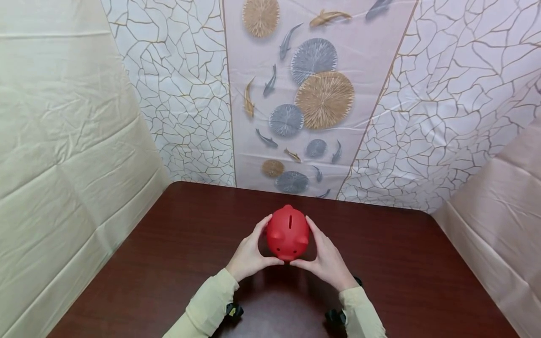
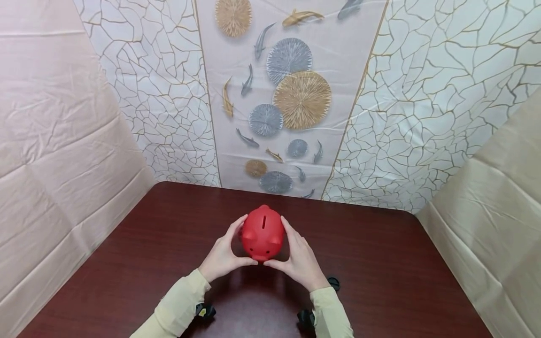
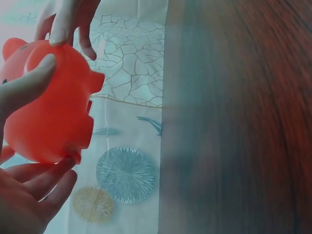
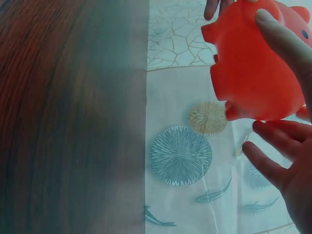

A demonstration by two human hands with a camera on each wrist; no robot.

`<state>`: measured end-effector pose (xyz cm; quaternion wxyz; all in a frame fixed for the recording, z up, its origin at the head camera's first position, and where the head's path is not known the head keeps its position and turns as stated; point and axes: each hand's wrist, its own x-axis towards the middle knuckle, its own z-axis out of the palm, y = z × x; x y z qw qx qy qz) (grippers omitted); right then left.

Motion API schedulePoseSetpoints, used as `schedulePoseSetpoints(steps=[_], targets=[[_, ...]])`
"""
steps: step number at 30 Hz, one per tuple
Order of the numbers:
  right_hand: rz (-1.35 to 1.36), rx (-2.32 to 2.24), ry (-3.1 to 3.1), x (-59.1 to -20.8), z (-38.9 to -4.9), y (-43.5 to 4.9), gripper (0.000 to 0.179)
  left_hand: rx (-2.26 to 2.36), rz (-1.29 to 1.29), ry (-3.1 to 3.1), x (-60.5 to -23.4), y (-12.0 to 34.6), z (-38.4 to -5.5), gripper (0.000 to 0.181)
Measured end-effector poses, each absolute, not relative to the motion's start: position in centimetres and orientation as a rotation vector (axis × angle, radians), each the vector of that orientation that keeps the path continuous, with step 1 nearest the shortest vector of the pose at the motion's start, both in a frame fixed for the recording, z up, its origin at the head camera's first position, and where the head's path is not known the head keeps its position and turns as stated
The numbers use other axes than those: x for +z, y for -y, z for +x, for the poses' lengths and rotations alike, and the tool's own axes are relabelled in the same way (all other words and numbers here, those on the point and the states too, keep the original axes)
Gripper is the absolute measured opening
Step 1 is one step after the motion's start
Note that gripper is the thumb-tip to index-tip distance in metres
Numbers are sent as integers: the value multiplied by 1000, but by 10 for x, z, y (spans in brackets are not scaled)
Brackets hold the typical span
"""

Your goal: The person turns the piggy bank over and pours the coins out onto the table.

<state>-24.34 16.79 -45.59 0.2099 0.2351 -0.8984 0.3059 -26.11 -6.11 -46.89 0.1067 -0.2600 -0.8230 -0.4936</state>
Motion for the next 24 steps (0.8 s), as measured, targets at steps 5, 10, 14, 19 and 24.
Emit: schedulePoseSetpoints(steps=[5,10,14,19,24], targets=[[719,820,2390,-458,-247,-167,115,-1376,-789,2325,-470,61,-261,106],[785,796,2264,-459,-249,-165,109,-1263,-844,2188,-469,61,-261,101],[830,778,2149,-463,-250,-163,93,-1204,-890,2082,-472,60,-262,97],[869,744,2012,-468,-251,-159,81,-1112,-930,1959,-475,59,-263,92],[885,727,1954,-468,-250,-156,74,-1090,-966,1881,-474,58,-262,89]])
